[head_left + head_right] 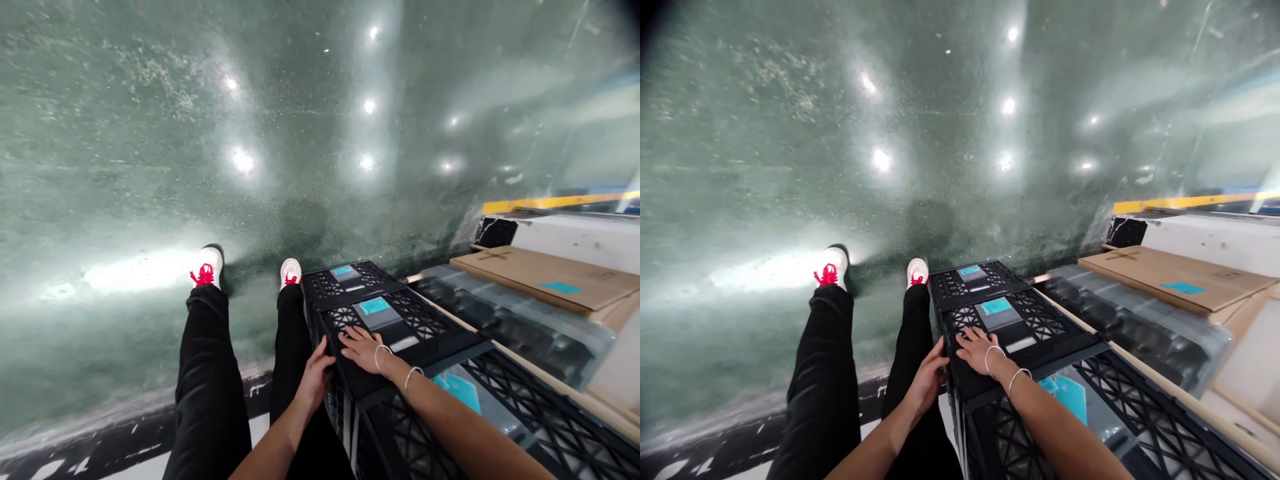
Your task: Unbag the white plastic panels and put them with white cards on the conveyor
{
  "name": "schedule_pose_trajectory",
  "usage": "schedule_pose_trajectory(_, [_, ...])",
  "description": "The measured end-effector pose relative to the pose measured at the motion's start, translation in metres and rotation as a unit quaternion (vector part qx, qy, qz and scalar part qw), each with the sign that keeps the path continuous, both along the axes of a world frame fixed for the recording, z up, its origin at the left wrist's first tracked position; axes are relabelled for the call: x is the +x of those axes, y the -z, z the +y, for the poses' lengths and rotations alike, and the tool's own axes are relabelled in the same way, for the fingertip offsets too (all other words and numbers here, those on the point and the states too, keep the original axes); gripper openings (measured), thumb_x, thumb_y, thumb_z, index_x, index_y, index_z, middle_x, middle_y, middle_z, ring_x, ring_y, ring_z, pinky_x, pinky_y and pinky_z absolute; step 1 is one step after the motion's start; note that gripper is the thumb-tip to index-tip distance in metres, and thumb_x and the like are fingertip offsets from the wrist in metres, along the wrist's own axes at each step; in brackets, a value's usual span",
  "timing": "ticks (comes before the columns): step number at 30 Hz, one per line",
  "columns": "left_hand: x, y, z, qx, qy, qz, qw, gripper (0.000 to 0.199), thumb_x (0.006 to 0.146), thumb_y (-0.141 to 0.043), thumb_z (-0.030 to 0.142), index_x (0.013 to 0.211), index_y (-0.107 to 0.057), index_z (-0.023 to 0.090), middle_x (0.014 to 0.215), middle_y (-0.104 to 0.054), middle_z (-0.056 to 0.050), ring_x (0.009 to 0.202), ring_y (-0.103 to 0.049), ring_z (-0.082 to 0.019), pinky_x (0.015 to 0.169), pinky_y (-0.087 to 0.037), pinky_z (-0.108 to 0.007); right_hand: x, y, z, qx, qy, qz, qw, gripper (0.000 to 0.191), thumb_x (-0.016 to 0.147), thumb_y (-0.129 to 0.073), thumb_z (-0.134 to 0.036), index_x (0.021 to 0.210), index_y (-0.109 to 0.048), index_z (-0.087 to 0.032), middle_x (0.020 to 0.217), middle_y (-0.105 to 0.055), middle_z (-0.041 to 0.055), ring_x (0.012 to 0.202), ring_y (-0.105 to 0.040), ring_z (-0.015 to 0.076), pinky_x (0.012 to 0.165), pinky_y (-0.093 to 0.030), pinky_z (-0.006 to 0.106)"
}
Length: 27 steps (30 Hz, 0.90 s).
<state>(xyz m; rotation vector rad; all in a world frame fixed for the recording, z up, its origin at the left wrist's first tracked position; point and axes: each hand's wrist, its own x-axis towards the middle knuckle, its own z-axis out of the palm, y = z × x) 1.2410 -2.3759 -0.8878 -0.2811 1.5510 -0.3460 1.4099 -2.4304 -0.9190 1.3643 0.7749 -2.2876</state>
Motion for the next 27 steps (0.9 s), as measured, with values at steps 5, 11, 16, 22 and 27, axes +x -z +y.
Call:
schedule_pose_trajectory(5, [0.003,0.003,-0.002,0.001,-0.001,0.009,1.000,0.067,0.068,-0.061,0.015,0.131,-0.044,0.028,0.134,-0.049,-0.001,0.107,-0.052,-0.019,0.080,-0.041,-0.026,0.003,0.008,0.004,0.003,0.005,-0.019,1.000,0.047,0.085,-0.035,-0.049,0.130,-0.042,-0.038,0.147,-0.027,-0.0015,0.134,-0.020,0.0256,0.099,-0.022,0.056])
schedule_pose_trajectory(11, [0.002,0.004,-0.005,0.005,-0.010,0.013,1.000,0.063,0.069,-0.062,0.016,0.128,-0.048,0.030,0.131,-0.051,0.000,0.106,-0.052,-0.018,0.080,-0.041,-0.025,-0.003,0.022,0.001,-0.008,-0.004,-0.089,0.996,0.045,0.082,-0.037,-0.027,0.124,-0.051,-0.033,0.138,-0.040,0.0000,0.120,-0.038,0.0249,0.092,-0.033,0.048])
schedule_pose_trajectory(16, [0.001,0.006,-0.004,-0.013,0.012,0.019,1.000,0.061,0.068,-0.059,0.015,0.126,-0.049,0.031,0.135,-0.047,0.001,0.106,-0.052,-0.019,0.073,-0.043,-0.024,-0.007,0.019,0.002,-0.006,0.008,-0.082,0.997,0.037,0.081,-0.041,-0.034,0.114,-0.058,-0.040,0.137,-0.042,-0.0069,0.121,-0.033,0.0297,0.090,-0.030,0.053])
schedule_pose_trajectory(22, [0.002,0.011,0.000,-0.025,0.012,0.010,1.000,0.059,0.071,-0.061,0.018,0.127,-0.048,0.030,0.133,-0.049,0.000,0.104,-0.054,-0.019,0.070,-0.045,-0.024,-0.003,0.021,0.005,-0.008,0.021,-0.050,0.999,0.036,0.084,-0.040,-0.036,0.116,-0.056,-0.043,0.138,-0.042,-0.0094,0.122,-0.031,0.0295,0.090,-0.028,0.054])
schedule_pose_trajectory(27, [0.004,0.007,0.002,-0.023,0.016,-0.003,1.000,0.055,0.076,-0.064,0.027,0.128,-0.047,0.030,0.136,-0.046,-0.002,0.108,-0.053,-0.021,0.070,-0.048,-0.024,0.002,0.018,0.008,-0.020,0.034,-0.036,0.999,0.040,0.087,-0.035,-0.034,0.122,-0.051,-0.041,0.141,-0.038,-0.0059,0.125,-0.027,0.0316,0.092,-0.024,0.059])
